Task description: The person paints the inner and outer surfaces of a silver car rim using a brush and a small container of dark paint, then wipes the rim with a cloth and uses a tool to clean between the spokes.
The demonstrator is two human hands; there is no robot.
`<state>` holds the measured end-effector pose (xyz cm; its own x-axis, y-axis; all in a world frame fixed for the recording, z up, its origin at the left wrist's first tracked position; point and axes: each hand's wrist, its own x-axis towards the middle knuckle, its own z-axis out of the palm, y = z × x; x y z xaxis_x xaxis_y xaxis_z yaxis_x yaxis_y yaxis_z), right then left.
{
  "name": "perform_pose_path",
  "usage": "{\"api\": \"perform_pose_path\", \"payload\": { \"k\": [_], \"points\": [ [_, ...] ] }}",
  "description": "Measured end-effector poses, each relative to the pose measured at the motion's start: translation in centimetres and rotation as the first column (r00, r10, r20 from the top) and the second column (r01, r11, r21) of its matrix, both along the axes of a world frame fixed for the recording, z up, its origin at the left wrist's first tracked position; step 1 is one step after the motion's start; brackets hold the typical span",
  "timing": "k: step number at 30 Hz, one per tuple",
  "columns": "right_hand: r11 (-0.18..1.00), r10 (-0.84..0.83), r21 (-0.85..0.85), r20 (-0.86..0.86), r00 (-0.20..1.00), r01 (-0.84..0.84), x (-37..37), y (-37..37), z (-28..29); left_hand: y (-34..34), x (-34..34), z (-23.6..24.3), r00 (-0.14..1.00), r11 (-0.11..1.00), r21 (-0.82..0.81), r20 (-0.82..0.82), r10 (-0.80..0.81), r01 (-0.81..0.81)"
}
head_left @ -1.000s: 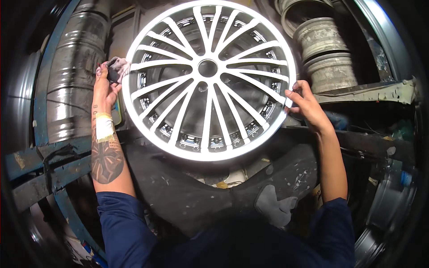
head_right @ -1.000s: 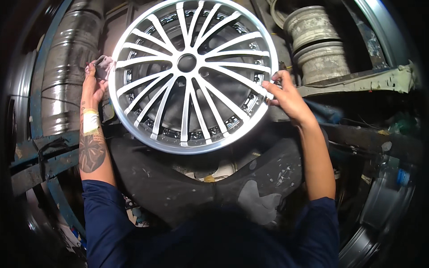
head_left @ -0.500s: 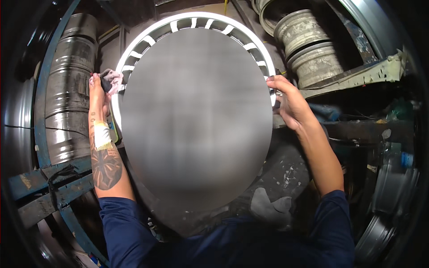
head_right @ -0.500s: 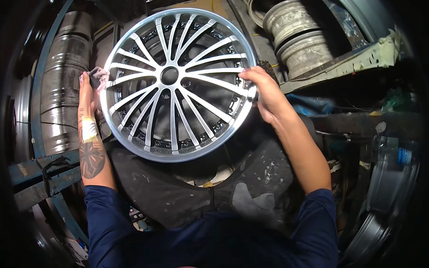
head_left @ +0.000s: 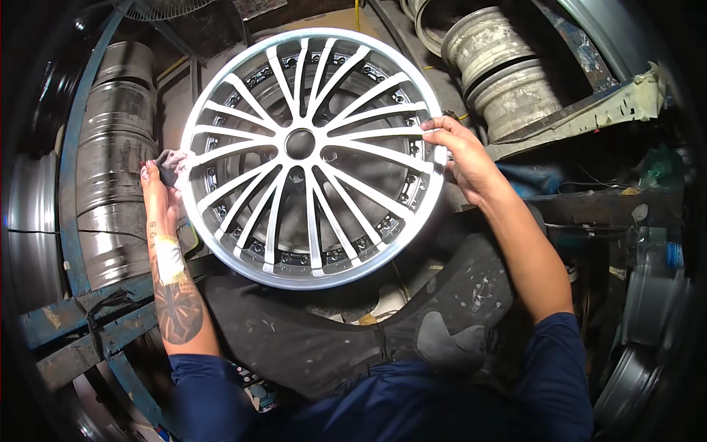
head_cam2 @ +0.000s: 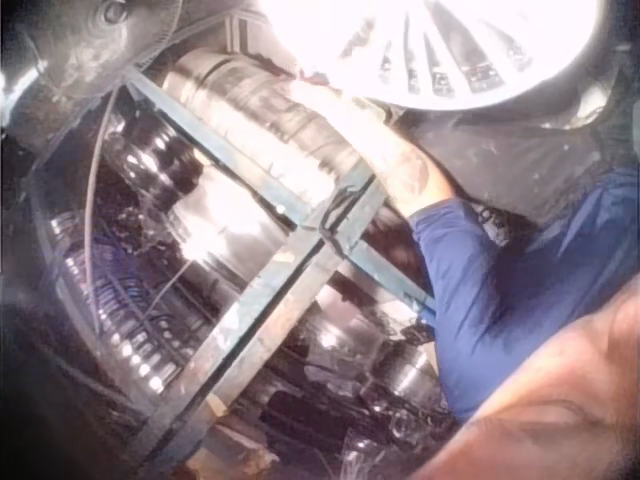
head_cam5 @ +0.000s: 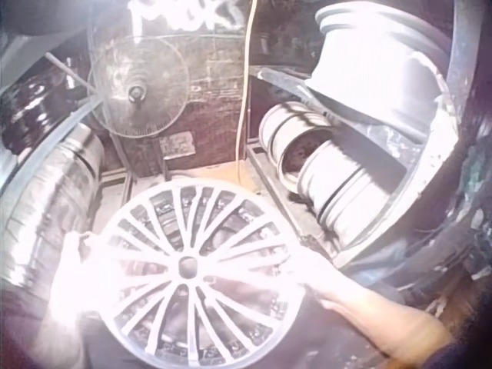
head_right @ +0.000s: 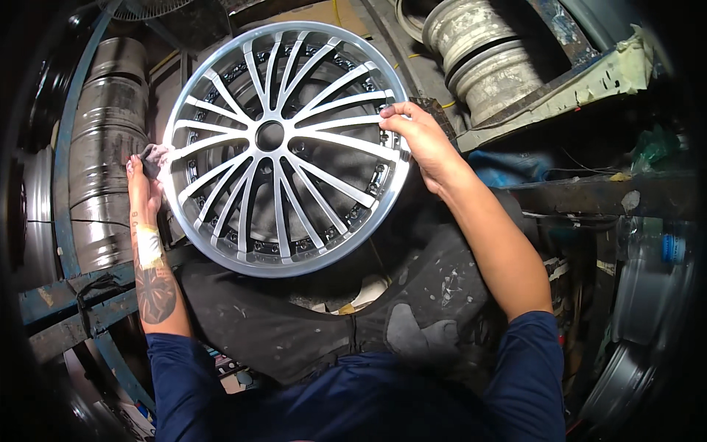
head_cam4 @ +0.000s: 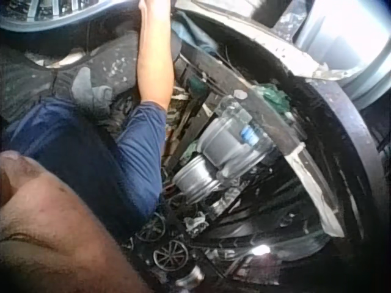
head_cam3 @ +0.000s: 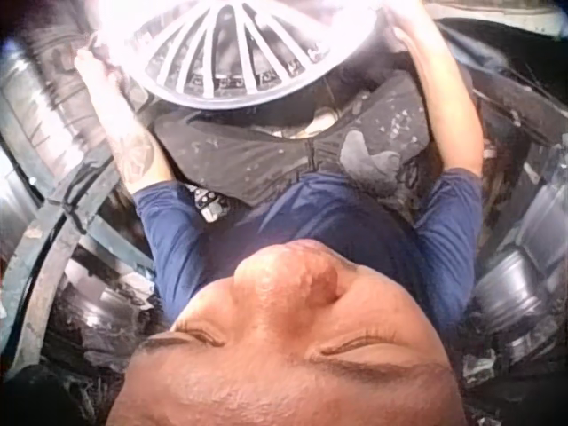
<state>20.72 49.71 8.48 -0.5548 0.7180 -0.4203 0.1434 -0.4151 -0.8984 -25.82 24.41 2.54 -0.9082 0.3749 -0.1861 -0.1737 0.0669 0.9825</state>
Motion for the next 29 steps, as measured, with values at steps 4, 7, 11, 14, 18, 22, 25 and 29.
{"api": "perform_pose_path", "payload": {
  "k": [4,7,11,14,18,22,25,29],
  "points": [
    [1.0,0.007,0.025,0.052,0.999,-0.008,-0.1,0.6,-0.4,-0.2,2.6,0.7,0.997,0.995,-0.085,0.058,0.048,-0.043],
    [1.0,0.007,-0.017,0.058,0.998,-0.006,-1.2,0.2,0.1,-1.7,1.7,2.0,0.947,0.999,-0.04,-0.322,0.006,-0.02],
    [0.164,-0.15,0.933,0.344,0.927,-0.32,-1.8,1.7,-1.7,1.5,8.4,6.6,0.936,0.963,0.132,-0.299,-0.188,0.235],
    [0.336,0.254,0.889,0.231,0.939,-0.31,-4.1,-0.8,1.3,5.0,17.1,7.2,0.883,0.882,0.162,-0.247,-0.399,0.443],
    [0.354,0.469,0.874,0.141,0.872,-0.332,-5.7,-3.6,0.9,8.2,25.7,6.7,0.835,0.802,0.232,-0.178,-0.521,0.55],
    [0.493,0.403,0.764,0.222,0.888,-0.415,-6.7,-4.1,0.3,10.2,28.1,5.5,0.871,0.76,0.536,0.086,-0.483,0.369],
    [0.681,0.343,0.604,0.236,0.909,-0.413,-7.2,-3.8,-0.2,11.6,27.7,6.4,0.766,0.732,0.658,0.376,-0.522,0.176],
    [0.499,0.544,0.582,0.366,0.755,-0.642,-5.9,-2.2,-0.1,10.3,27.0,3.5,0.799,0.76,0.383,0.086,-0.595,0.524]
  ]
}}
